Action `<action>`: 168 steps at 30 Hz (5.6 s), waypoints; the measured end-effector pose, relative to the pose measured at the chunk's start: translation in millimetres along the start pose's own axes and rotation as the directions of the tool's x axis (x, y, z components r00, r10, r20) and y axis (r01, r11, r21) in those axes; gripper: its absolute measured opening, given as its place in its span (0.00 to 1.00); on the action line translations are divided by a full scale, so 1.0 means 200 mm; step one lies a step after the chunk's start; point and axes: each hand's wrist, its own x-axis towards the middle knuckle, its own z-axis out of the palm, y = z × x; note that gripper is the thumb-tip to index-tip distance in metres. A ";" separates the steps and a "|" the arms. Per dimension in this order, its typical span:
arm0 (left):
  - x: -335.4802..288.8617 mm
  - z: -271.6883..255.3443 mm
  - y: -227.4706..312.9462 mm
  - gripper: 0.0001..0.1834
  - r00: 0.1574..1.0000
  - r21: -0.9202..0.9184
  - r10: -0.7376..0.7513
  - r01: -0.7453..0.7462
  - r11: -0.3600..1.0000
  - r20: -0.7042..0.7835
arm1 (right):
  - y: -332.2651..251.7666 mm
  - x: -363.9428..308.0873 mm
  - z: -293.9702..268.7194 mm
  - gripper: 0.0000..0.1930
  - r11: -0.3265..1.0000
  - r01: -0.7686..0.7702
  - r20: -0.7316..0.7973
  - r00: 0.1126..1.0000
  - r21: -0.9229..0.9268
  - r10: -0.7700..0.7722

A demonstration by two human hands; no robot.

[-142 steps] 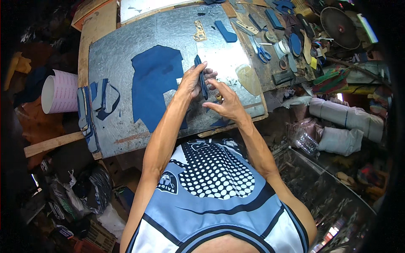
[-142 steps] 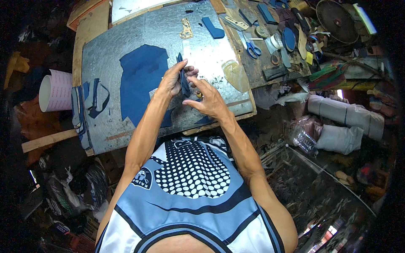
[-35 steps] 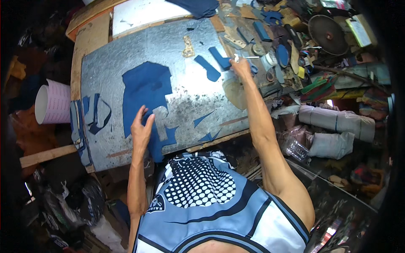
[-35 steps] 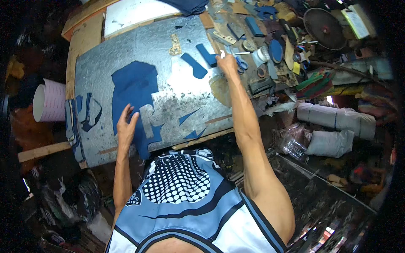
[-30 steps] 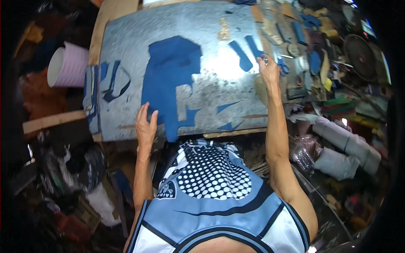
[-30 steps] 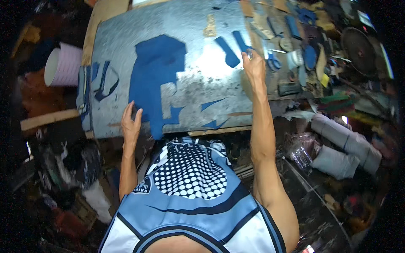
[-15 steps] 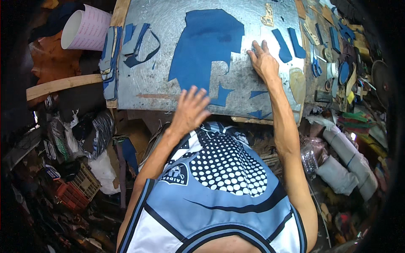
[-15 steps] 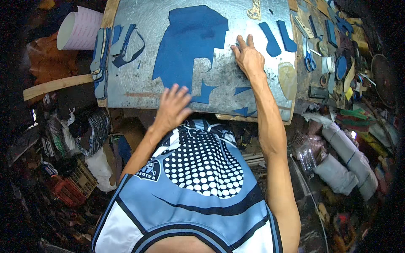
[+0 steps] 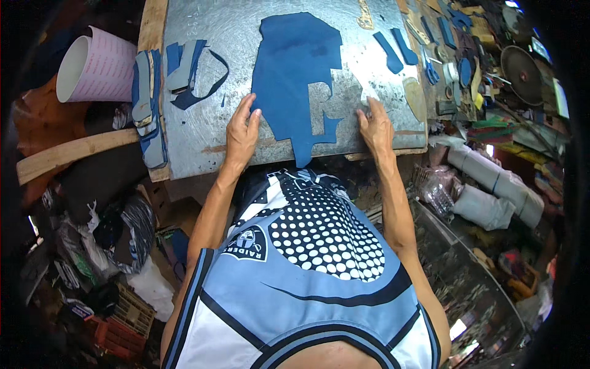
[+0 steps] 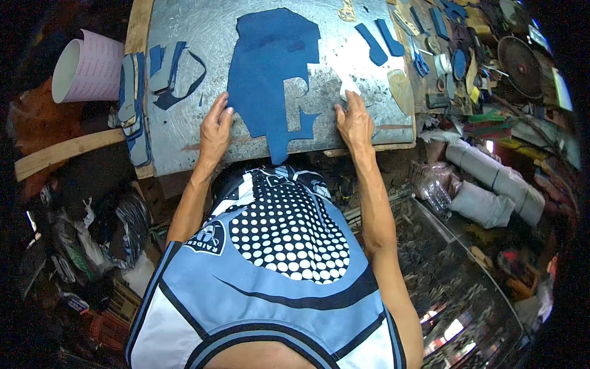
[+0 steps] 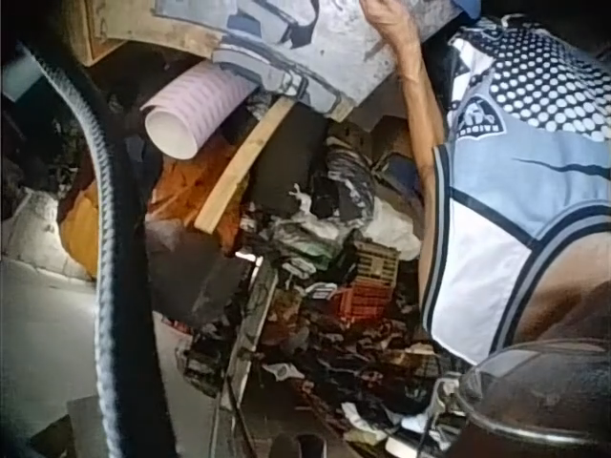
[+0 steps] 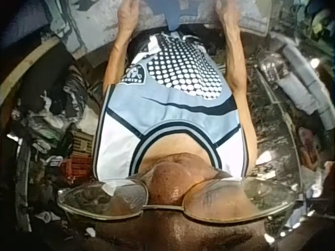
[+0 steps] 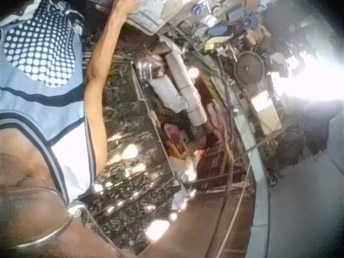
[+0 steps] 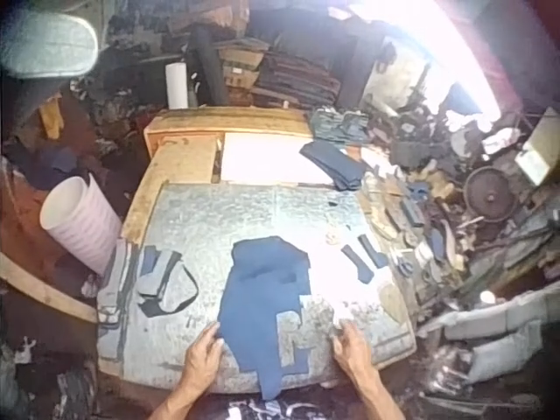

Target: The recorder uses a hand-held cutter and templates to cut out specific shapes from a blue leather sheet on a metal workbench.

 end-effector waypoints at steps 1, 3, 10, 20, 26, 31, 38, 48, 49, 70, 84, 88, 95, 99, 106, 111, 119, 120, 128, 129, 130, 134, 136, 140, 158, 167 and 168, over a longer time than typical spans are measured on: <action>0.02 0.01 0.00 0.26 0.988 -0.240 -0.156 0.152 0.959 0.006 | 0.03 0.04 0.01 0.25 1.000 -0.009 -0.013 1.000 -0.010 0.009; 0.09 -0.02 -0.09 0.30 0.986 -0.293 -0.164 0.167 0.941 0.035 | 0.08 0.08 0.05 0.26 0.972 0.048 -0.118 0.990 -0.229 -0.077; 0.39 -0.10 -0.14 0.35 0.898 -0.390 -0.337 0.429 0.814 0.284 | 0.05 0.14 0.04 0.17 0.962 -0.004 -0.047 0.999 -0.273 -0.009; 0.76 0.11 -0.30 0.23 0.974 -0.354 -0.214 0.224 0.908 0.069 | 0.05 0.20 0.06 0.20 0.858 0.105 0.106 0.993 -0.502 -0.059; 0.83 0.14 -0.33 0.22 0.977 -0.369 -0.206 0.169 0.914 -0.062 | 0.11 0.29 0.01 0.23 0.864 0.176 0.122 0.984 -0.472 -0.133; 0.72 0.15 -0.19 0.25 0.974 0.093 0.066 -0.047 0.995 -0.217 | 0.06 0.16 0.05 0.25 0.895 0.090 0.039 0.996 -0.436 -0.081; 0.51 0.68 0.14 0.33 0.773 0.482 0.455 -0.633 0.606 0.443 | -0.07 -0.03 0.05 0.24 0.996 0.034 -0.005 0.999 -0.086 -0.035; 0.41 0.97 0.12 0.42 0.634 0.391 0.409 -0.750 0.533 0.656 | 0.16 -0.29 -0.07 0.23 0.965 -0.137 -0.114 0.987 -0.224 0.114; 0.38 0.97 0.12 0.42 0.632 0.384 0.406 -0.748 0.541 0.660 | 0.17 -0.30 -0.10 0.24 0.942 -0.219 -0.095 0.975 -0.254 0.201; -0.11 0.60 0.12 0.47 0.588 0.215 0.452 -0.738 0.640 0.671 | 0.06 -0.79 0.09 0.14 0.333 -0.339 0.055 0.768 0.880 0.638; -0.36 0.18 -0.13 0.26 0.622 0.129 0.403 -0.633 0.763 0.671 | -0.69 0.48 -0.05 0.15 0.821 0.566 0.535 0.673 0.073 -0.511; -0.36 0.13 -0.03 0.17 0.713 0.012 0.465 -0.552 0.834 0.525 | -0.73 0.54 0.17 0.16 0.765 0.643 0.596 0.606 0.023 -0.527; -0.10 0.02 -0.06 0.26 0.989 0.303 0.143 -0.125 0.945 -0.038 | -0.43 0.32 0.07 0.11 0.919 0.143 0.366 0.886 0.366 -0.284; 0.14 0.07 -0.09 0.32 0.990 -0.101 -0.074 0.062 0.993 -0.121 | -0.17 0.08 0.05 0.12 0.377 -0.485 0.446 0.875 0.789 0.190; 0.39 -0.05 -0.15 0.35 0.941 -0.431 -0.335 0.283 0.857 -0.046 | 0.10 -0.27 0.06 0.16 -0.138 -0.349 0.374 0.833 0.927 0.408; 0.41 -0.09 -0.14 0.26 0.897 -0.300 -0.415 0.443 0.845 0.154 | 0.09 -0.25 0.12 0.16 0.032 -0.364 0.302 0.817 0.931 0.491; 0.37 -0.04 -0.11 0.18 0.890 -0.318 -0.372 0.444 0.838 0.264 | 0.14 -0.22 0.12 0.11 0.151 -0.360 0.243 0.831 0.921 0.500; 0.38 -0.05 -0.11 0.18 0.883 -0.318 -0.385 0.459 0.830 0.269 | 0.14 -0.22 0.12 0.11 0.156 -0.363 0.245 0.833 0.919 0.496; 0.36 -0.07 -0.17 0.19 0.883 -0.328 -0.341 0.442 0.835 0.322 | 0.10 -0.22 0.12 0.12 0.193 -0.354 0.219 0.838 0.915 0.499; 0.36 -0.07 -0.17 0.21 0.881 -0.325 -0.344 0.446 0.834 0.326 | 0.10 -0.22 0.12 0.12 0.193 -0.353 0.215 0.835 0.915 0.506; 0.36 -0.08 -0.18 0.23 0.878 -0.321 -0.347 0.450 0.833 0.329 | 0.10 -0.21 0.12 0.12 0.188 -0.354 0.217 0.833 0.916 0.508; 0.35 -0.07 -0.15 0.22 0.893 -0.304 -0.335 0.422 0.854 0.299 | 0.10 -0.21 0.12 0.11 0.204 -0.374 0.221 0.821 0.905 0.526; 0.35 -0.06 -0.14 0.22 0.896 -0.306 -0.328 0.416 0.857 0.298 | 0.12 -0.21 0.13 0.11 0.205 -0.359 0.211 0.829 0.910 0.517; 0.35 -0.06 -0.14 0.23 0.900 -0.300 -0.337 0.413 0.860 0.275 | 0.09 -0.21 0.11 0.12 0.212 -0.372 0.216 0.825 0.904 0.522; 0.30 -0.09 -0.02 0.22 0.997 0.456 -0.040 0.067 0.887 -0.069 | -0.59 0.31 -0.03 0.14 0.900 0.427 0.331 0.840 0.090 -0.431; 0.18 0.00 -0.07 0.32 0.839 0.451 0.482 -0.542 0.709 0.252 | -0.47 0.08 0.13 0.18 0.953 0.264 0.075 0.958 0.146 -0.277; 0.18 0.02 -0.10 0.42 0.848 0.448 0.402 -0.526 0.723 0.346 | -0.45 -0.01 0.13 0.18 0.961 0.222 0.126 0.962 0.164 -0.244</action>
